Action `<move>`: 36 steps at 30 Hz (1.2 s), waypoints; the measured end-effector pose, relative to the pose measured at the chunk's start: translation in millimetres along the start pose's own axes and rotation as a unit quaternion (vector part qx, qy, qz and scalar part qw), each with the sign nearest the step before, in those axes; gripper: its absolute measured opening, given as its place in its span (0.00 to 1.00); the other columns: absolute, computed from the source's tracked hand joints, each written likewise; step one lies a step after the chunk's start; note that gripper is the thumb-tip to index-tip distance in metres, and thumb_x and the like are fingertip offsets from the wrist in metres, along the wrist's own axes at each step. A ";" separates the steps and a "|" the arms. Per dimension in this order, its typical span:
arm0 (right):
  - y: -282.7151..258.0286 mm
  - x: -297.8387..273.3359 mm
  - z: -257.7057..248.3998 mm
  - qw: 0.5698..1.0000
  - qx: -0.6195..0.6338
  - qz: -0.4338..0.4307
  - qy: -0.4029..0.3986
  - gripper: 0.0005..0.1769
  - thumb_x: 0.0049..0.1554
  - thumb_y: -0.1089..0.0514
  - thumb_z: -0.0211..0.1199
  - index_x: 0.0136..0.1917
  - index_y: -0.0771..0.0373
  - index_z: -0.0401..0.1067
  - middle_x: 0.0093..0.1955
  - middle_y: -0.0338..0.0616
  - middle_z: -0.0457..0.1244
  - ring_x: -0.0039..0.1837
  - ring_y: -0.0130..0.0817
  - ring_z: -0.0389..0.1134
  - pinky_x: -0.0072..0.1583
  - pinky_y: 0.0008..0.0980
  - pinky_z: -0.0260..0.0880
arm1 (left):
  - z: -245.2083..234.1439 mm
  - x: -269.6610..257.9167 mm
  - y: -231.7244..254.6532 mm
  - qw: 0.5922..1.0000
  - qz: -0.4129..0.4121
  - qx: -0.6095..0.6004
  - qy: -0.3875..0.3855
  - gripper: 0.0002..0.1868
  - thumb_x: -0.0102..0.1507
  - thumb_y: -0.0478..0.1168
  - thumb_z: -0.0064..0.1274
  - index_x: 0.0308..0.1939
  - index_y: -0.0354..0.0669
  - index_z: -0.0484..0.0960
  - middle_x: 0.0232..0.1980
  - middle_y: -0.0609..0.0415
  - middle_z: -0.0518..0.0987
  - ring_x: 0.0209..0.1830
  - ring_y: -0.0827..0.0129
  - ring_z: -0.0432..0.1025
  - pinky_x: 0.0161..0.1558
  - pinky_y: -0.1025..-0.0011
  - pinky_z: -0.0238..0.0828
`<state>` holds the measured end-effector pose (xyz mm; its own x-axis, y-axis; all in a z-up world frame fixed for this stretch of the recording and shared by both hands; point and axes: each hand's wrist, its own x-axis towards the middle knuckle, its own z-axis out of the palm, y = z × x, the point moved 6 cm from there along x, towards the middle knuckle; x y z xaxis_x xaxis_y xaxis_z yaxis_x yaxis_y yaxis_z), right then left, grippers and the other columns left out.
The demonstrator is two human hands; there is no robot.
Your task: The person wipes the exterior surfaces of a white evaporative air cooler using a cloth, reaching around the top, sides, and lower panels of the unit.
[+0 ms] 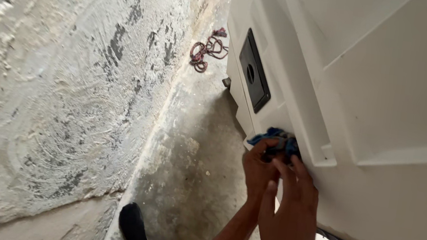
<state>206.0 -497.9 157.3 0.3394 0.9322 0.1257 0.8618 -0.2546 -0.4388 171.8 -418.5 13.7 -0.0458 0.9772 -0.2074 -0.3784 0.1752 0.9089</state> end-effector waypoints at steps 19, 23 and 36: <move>-18.7 2.9 8.0 0.922 -0.357 0.088 -0.122 0.49 0.58 0.61 0.53 0.88 0.65 0.39 0.89 0.43 0.36 0.65 0.26 0.71 0.36 0.22 0.75 | -33.8 13.6 -0.6 0.955 0.049 0.292 -0.010 0.16 0.57 0.32 0.59 0.49 0.39 0.80 0.52 0.46 0.79 0.53 0.46 0.73 0.54 0.55 0.73; -30.3 6.3 3.7 0.941 -0.339 -0.001 0.011 0.44 0.56 0.57 0.56 0.82 0.65 0.47 0.85 0.43 0.46 0.66 0.33 0.70 0.35 0.26 0.76 | -30.1 26.5 -3.9 0.922 0.054 0.381 -0.055 0.12 0.63 0.35 0.56 0.50 0.37 0.77 0.52 0.45 0.77 0.48 0.46 0.75 0.47 0.55 0.73; -30.1 14.2 9.4 0.933 -0.359 0.007 0.039 0.40 0.59 0.57 0.55 0.83 0.62 0.51 0.86 0.41 0.47 0.58 0.28 0.74 0.34 0.27 0.74 | -21.1 41.5 -16.4 0.869 0.110 0.473 -0.095 0.10 0.64 0.37 0.57 0.48 0.40 0.78 0.52 0.49 0.78 0.42 0.53 0.77 0.41 0.59 0.76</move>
<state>181.3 -474.7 163.9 0.3549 0.9129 0.2018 0.8779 -0.3996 0.2639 156.6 -383.4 -17.5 0.1663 0.9860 -0.0101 0.5538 -0.0849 0.8283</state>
